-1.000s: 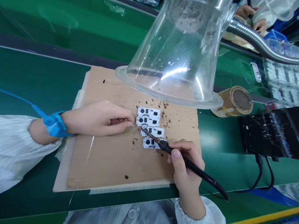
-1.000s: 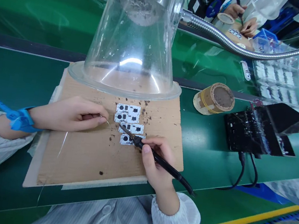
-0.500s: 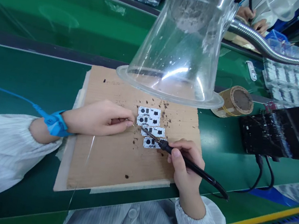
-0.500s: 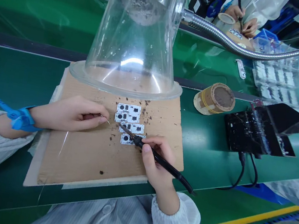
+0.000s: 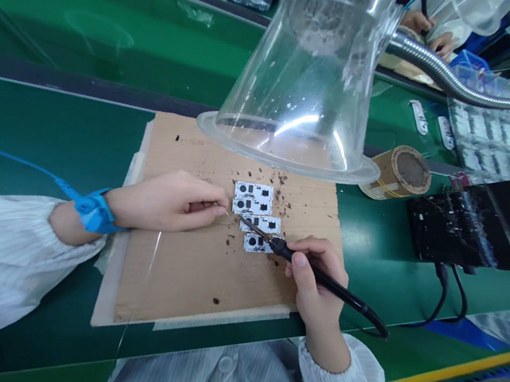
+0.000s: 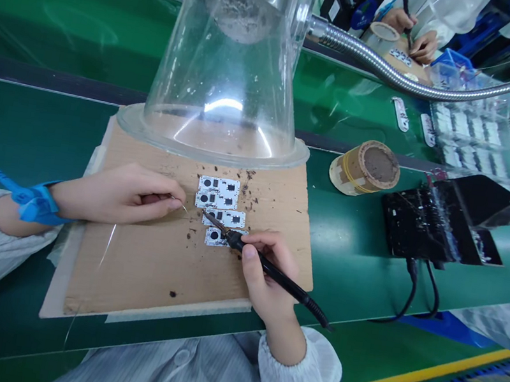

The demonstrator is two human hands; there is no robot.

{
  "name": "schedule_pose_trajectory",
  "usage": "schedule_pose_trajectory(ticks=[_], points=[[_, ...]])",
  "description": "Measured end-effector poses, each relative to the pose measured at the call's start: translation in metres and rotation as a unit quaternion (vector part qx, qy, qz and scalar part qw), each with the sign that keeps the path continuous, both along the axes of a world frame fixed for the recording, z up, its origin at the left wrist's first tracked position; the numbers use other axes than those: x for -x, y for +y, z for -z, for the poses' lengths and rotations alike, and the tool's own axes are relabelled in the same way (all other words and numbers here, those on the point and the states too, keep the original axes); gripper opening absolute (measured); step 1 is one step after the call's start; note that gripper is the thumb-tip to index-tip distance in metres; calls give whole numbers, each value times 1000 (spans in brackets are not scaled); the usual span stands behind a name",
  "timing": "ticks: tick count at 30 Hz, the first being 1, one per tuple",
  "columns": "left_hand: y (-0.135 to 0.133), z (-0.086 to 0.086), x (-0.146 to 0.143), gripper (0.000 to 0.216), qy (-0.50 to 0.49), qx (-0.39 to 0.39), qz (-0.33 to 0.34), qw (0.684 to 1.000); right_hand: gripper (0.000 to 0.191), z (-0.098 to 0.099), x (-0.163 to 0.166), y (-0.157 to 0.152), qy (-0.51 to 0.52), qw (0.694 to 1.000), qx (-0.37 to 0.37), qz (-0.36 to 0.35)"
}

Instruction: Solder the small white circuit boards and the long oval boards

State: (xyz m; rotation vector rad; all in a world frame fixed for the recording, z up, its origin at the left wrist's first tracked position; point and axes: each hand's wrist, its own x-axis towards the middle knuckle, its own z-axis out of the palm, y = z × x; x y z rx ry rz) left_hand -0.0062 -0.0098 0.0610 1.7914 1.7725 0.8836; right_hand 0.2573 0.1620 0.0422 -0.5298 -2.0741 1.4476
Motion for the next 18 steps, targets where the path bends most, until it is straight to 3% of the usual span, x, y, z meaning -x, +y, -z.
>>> schedule_pose_trajectory(ticks=[18], points=[[0, 2, 0, 23, 5, -11, 0, 1000, 14, 4, -5, -1, 9, 999, 4, 38]])
